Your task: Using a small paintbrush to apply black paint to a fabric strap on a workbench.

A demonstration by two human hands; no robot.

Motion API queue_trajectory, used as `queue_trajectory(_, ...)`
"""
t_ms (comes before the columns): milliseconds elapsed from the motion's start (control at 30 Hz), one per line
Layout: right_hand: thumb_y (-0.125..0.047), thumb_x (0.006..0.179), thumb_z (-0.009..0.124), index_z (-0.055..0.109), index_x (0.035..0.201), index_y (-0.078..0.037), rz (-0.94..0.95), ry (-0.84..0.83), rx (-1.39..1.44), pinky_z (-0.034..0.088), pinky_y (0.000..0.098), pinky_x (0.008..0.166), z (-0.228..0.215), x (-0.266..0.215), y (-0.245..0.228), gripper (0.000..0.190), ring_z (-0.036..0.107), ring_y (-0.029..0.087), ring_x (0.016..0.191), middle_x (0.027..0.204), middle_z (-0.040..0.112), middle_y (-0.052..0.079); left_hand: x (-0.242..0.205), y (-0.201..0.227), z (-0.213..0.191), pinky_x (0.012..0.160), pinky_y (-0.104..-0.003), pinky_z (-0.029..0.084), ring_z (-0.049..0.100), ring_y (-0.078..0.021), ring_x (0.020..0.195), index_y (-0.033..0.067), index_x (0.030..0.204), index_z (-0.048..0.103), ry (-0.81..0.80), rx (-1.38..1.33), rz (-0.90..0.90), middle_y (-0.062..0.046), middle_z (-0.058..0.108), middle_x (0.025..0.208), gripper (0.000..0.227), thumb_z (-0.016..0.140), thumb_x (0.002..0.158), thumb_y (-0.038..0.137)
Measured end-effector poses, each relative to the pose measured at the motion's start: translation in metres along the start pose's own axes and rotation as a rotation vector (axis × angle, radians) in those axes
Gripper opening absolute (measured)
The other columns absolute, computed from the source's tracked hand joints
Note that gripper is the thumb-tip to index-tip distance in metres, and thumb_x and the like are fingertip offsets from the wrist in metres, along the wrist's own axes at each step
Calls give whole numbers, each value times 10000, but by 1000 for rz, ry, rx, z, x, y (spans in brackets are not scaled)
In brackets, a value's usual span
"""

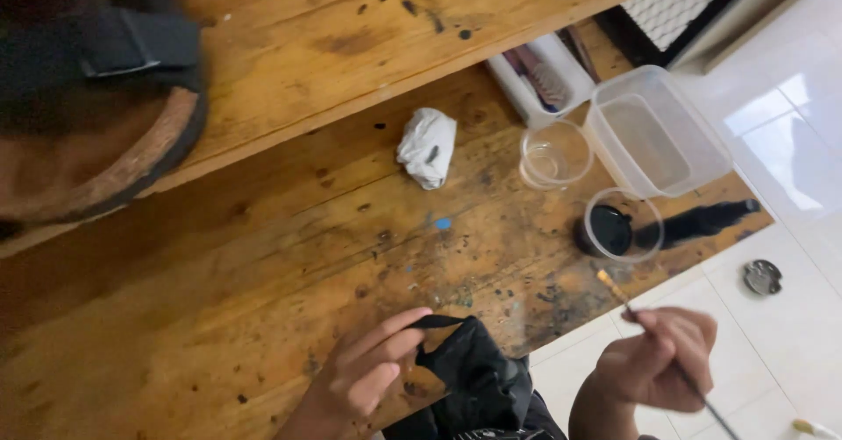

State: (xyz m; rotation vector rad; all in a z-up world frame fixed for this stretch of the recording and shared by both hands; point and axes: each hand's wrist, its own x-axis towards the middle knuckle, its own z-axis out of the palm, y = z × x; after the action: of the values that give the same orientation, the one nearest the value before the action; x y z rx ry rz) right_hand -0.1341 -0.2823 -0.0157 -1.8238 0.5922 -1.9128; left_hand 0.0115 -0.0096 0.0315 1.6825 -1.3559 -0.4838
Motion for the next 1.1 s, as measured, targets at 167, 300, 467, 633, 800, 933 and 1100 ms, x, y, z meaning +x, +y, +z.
queue_trajectory(167, -65, 923, 630, 598, 882, -42, -315, -435, 195, 444, 231, 521, -31, -30, -43, 57, 490, 147, 567, 744, 631, 45, -8, -64, 40, 587, -398, 467, 694, -548, 1210, 237, 1605, 158, 359, 30, 472, -276, 624, 1286, 793, 566, 1021, -113)
queue_trajectory(300, -304, 1023, 497, 659, 828, -91, -263, -446, 242, 489, 269, 553, -23, -45, -61, 331, 564, 156, 636, 720, 702, 43, 3, -50, 33, 535, -406, 433, 722, -532, 1115, 187, 1508, 178, 357, 28, 478, -300, 634, 1163, 786, 554, 946, -212)
queue_trajectory(467, -222, 931, 637, 694, 887, -105, -226, -515, 261, 554, 265, 589, -28, -56, -61, 137, 625, 115, 692, 768, 720, 8, 6, -44, 30, 578, -407, 473, 720, -521, 1092, 173, 1431, 227, 379, -37, 513, -312, 658, 1107, 622, 475, 988, -186)
queue_trajectory(633, -242, 961, 599, 692, 883, -119, -168, -538, 242, 560, 246, 602, -23, -49, -74, 173, 634, 100, 685, 781, 726, 15, 2, -53, 34, 559, -390, 487, 727, -512, 1090, 184, 1480, 188, 369, -22, 515, -288, 648, 1082, 705, 495, 975, -202)
queue_trajectory(800, -273, 1007, 515, 691, 843, -97, -176, -534, 245, 563, 266, 604, -20, -47, -76, 298, 646, 131, 665, 748, 723, 47, 3, -54, 35, 553, -409, 451, 710, -555, 1083, 127, 1377, 231, 358, -23, 522, -324, 635, 1096, 680, 511, 910, -280)
queue_trajectory(933, -261, 1016, 503, 676, 841, -106, -159, -500, 242, 547, 264, 600, -18, -49, -76, 290, 624, 118, 670, 737, 714, 36, 4, -54, 35, 564, -431, 553, 701, -562, 1063, 106, 1212, 241, 365, -21, 524, -321, 642, 1055, 541, 516, 915, -255)
queue_trajectory(1100, -308, 1027, 513, 689, 857, -102, -147, -493, 267, 551, 257, 591, -12, -45, -82, 320, 651, 113, 683, 745, 718, 27, 5, -51, 32, 560, -455, 568, 682, -591, 1067, 87, 1034, 236, 340, -11, 492, -337, 629, 1066, 439, 524, 925, -225)
